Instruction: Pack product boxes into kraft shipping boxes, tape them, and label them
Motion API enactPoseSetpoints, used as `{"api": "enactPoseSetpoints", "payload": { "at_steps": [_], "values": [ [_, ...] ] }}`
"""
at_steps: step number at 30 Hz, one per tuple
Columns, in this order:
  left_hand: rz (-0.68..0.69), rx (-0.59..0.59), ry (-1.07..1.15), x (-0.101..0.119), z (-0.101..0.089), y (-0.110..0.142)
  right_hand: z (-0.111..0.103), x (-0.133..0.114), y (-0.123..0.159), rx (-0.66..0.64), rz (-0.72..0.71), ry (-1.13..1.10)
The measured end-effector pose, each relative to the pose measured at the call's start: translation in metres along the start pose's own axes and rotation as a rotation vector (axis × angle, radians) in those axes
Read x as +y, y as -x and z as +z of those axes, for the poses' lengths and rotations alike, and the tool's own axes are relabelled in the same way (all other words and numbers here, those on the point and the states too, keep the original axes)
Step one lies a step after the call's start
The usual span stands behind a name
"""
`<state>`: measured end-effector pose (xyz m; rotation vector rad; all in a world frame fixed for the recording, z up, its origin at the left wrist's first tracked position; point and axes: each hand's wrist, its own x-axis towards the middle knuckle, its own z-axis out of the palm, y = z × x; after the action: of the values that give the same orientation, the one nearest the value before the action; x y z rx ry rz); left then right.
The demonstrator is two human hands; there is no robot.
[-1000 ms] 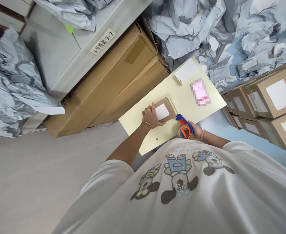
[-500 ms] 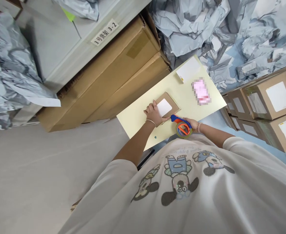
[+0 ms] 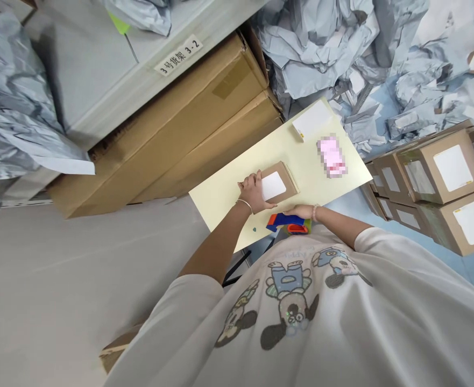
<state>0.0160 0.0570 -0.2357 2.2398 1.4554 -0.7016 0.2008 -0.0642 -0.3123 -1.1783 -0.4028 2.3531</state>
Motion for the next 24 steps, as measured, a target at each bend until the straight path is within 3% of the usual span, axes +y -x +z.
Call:
{"api": "enactPoseSetpoints", "payload": {
  "at_steps": [2, 5, 8, 11, 13, 16, 20, 24],
  "values": [
    [0.075, -0.039, -0.015, -0.008, -0.006, 0.001, -0.021, -0.001, 0.03, 0.005, 0.004, 0.238],
    [0.128, -0.1, -0.035, -0.006, -0.01, 0.006, -0.06, -0.014, 0.083, 0.117, -0.011, 0.524],
    [0.126, -0.1, -0.001, 0.023, 0.0, 0.018, -0.084, -0.028, 0.125, 0.24, -0.064, 0.645],
    [0.149, 0.011, 0.016, 0.064, 0.024, 0.031, -0.082, -0.037, 0.143, 0.345, -0.149, 0.761],
    [0.149, 0.078, 0.039, 0.084, 0.04, 0.034, -0.071, -0.042, 0.135, 0.434, -0.232, 0.891],
    [0.142, 0.167, 0.087, 0.093, 0.057, 0.032, -0.048, -0.053, 0.1, 0.584, -0.328, 1.035],
    [0.201, 0.242, 0.103, 0.082, 0.069, 0.024, -0.023, -0.077, 0.046, 0.717, -0.234, 1.246],
    [0.3, 0.272, 0.115, 0.059, 0.083, 0.026, -0.003, -0.108, 0.031, 0.748, -0.208, 1.443]
  ]
}}
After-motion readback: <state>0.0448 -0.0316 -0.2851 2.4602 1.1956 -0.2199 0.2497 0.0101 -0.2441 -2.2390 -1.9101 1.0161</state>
